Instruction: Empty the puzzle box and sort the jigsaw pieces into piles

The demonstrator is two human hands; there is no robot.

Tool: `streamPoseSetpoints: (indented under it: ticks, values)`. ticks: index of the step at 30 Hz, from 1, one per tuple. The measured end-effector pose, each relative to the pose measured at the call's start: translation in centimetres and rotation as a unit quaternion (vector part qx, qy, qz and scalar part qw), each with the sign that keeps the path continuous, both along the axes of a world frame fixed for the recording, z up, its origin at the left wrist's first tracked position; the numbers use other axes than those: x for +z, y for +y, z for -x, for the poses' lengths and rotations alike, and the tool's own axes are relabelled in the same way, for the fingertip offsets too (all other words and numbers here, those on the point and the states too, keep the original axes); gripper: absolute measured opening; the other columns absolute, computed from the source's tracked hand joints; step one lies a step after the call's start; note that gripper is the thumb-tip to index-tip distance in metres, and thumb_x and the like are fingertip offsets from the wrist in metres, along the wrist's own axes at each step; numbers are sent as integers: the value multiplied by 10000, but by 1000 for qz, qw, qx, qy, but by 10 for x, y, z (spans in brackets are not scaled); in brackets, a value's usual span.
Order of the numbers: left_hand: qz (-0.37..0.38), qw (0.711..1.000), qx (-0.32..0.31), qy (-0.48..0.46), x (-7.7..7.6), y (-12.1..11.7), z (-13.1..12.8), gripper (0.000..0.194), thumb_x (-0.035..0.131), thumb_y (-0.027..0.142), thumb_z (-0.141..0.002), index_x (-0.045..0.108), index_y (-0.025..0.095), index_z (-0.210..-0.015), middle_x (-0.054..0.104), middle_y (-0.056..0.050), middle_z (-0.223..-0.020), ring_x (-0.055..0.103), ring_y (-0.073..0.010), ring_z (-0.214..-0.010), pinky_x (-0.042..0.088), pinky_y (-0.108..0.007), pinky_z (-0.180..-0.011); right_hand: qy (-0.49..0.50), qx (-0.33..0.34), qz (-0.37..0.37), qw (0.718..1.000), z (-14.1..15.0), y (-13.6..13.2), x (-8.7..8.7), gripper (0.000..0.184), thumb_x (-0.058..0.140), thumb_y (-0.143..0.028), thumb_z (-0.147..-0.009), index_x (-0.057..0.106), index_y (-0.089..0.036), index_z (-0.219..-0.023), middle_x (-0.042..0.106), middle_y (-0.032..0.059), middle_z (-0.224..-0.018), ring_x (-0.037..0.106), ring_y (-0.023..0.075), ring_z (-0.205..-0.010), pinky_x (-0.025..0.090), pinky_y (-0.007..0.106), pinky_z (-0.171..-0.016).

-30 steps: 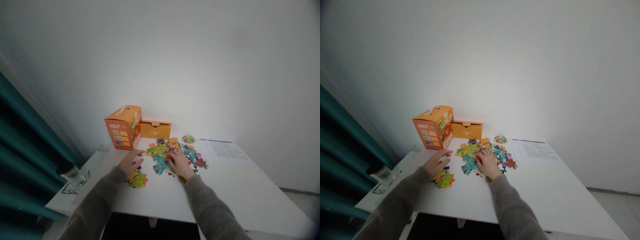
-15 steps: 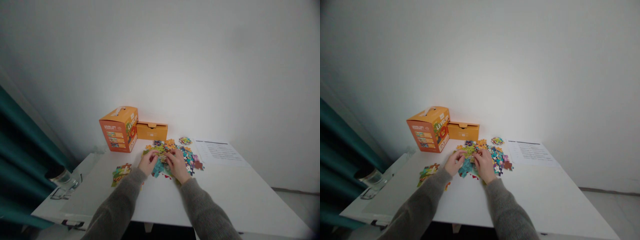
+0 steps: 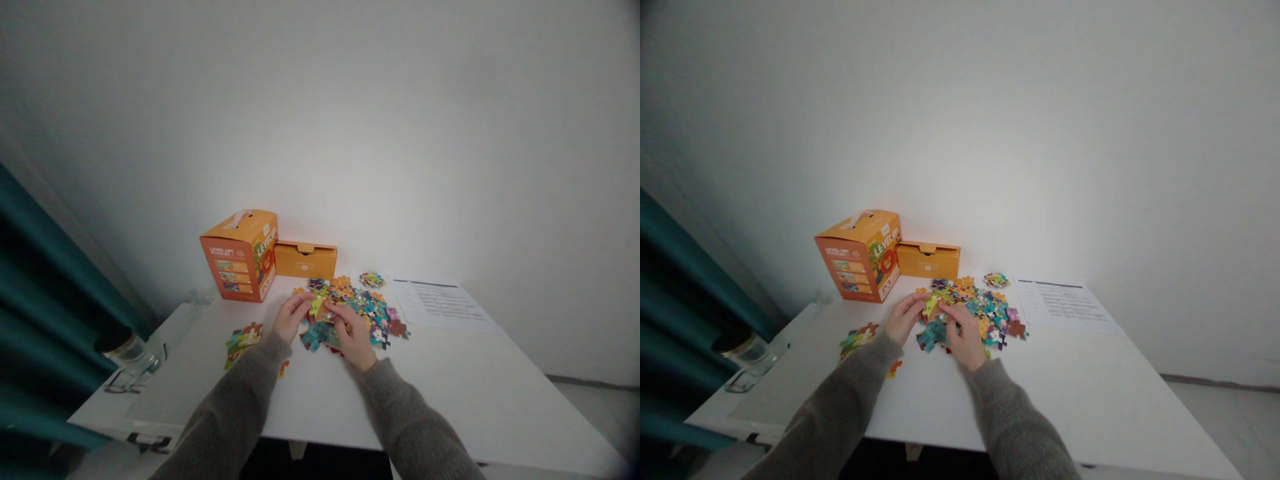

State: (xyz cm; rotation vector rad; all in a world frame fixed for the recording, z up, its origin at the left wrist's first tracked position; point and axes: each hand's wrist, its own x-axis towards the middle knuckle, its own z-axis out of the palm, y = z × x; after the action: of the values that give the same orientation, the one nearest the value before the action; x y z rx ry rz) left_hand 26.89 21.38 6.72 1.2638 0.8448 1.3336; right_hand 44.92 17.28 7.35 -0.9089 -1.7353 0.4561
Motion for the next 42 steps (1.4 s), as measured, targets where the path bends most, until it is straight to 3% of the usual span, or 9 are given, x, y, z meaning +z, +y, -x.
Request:
streamPoseSetpoints:
  ticks: [6,12,16,21,28,32,35,38,42]
  values:
    - [-40,998,6,42,5,-5,-3,345,733,403,-755,573,169,-950,593,42,-615,577,-112,-564,451,-235,-583,130,-13,162,978,2,4,1,348,448,-432,-955,567,-230,-1212,595,3,-725,553,159,-617,482,283,-605]
    - [-52,995,-16,83,-2,-6,-6,390,679,383,-813,565,167,-1118,615,26,-701,597,-111,-605,469,-232,-609,53,-16,216,975,-20,32,-6,368,509,-536,-903,536,-213,-730,454,-58,-507,389,118,-457,323,236,-467]
    - [-28,992,10,119,-6,-5,-5,373,656,395,-820,601,166,-1109,661,-26,-831,589,-110,-607,478,-239,-589,74,-173,188,964,-58,70,3,413,476,-536,-889,527,-207,-646,545,-15,-527,463,141,-497,356,256,-519]
    - [-38,987,14,158,-4,-7,-4,241,648,343,-812,666,168,-977,665,-29,-789,584,-119,-607,472,-239,-575,-36,-361,233,902,-111,119,6,432,445,-462,-877,639,-165,-629,654,72,-608,545,184,-576,360,287,-565]
    - [-41,981,72,178,-8,0,2,191,614,317,-807,664,166,-912,655,-11,-724,584,-132,-599,454,-237,-581,-68,-420,255,868,-129,139,-3,510,467,-409,-875,623,-67,-1219,701,201,-1018,640,266,-883,436,339,-753]
    - [-63,957,124,254,-10,5,7,209,512,289,-866,621,171,-1000,651,-12,-744,593,-148,-650,462,-256,-646,-123,-358,225,898,-110,129,0,430,426,-345,-916,592,-135,-1253,700,138,-1017,634,244,-914,442,336,-815]
    - [-109,874,176,440,-11,2,9,258,501,241,-858,619,182,-1079,671,-72,-935,615,-213,-899,469,-332,-821,-183,-266,182,929,-81,116,5,256,498,-242,-878,689,-176,-1034,699,95,-1003,602,225,-989,407,325,-927]
    - [-123,769,191,598,-12,-4,10,394,560,272,-823,596,196,-1208,590,-137,-1237,508,-301,-1176,420,-417,-945,-328,-132,72,933,-45,100,10,286,498,-194,-875,670,-158,-1100,665,135,-1091,540,256,-1084,365,375,-991]
    - [-103,728,174,655,-13,-7,9,523,557,323,-842,500,193,-1346,512,-150,-1362,448,-320,-1240,394,-438,-964,-412,-27,-3,911,-1,81,9,501,521,-151,-821,551,-186,-1320,553,111,-1346,440,257,-1249,318,400,-1064]
